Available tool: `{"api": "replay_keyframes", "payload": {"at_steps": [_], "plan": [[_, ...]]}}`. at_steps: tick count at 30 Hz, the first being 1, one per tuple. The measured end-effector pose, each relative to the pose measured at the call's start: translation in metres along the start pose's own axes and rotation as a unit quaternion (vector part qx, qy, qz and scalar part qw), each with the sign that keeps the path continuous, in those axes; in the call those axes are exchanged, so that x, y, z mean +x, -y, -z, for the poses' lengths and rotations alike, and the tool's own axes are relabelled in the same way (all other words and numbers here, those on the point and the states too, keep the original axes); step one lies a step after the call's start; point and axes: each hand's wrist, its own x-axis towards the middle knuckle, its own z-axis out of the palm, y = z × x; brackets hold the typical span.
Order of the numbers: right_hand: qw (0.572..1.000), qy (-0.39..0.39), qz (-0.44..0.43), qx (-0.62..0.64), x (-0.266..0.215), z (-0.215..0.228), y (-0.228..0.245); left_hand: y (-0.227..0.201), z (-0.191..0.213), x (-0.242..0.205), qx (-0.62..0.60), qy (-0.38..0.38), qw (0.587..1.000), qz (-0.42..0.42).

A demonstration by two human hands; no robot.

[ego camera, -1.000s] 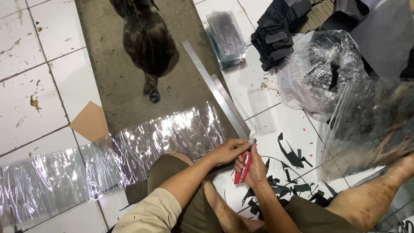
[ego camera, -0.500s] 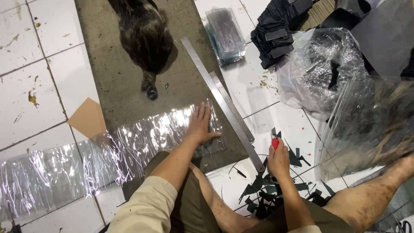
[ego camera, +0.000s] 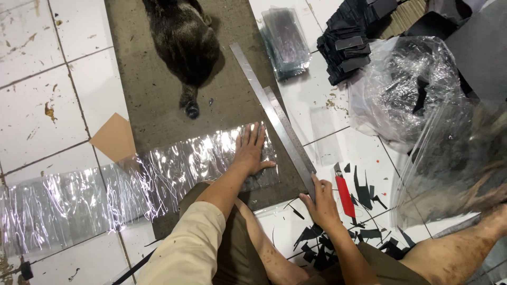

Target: Measuring and cutting strips of clear plastic film using a metal ruler and a utility knife on the floor.

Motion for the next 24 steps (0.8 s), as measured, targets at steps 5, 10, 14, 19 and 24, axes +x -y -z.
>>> {"api": "replay_keyframes", "payload": {"at_steps": [5,10,14,19,24], "plan": [[0.997,0.067,-0.027,-0.005,0.002,0.023,0.02,0.013,-0.014,0.015,0.005,0.02,1.0,-0.007],[0.996,0.029,-0.003,0.082,-0.018,0.012,0.053,0.031,-0.026,0.03,0.052,0.084,0.995,-0.015],[0.996,-0.017,0.074,0.04,-0.043,-0.037,0.055,0.047,-0.041,0.039,-0.017,0.016,0.997,-0.072],[0.995,-0.044,0.084,-0.005,-0.055,-0.066,0.054,0.052,-0.046,0.043,-0.026,-0.004,0.998,-0.062],[0.986,-0.063,0.125,-0.09,-0.056,-0.072,0.059,0.048,-0.034,0.035,-0.057,0.003,0.997,-0.057]]}}
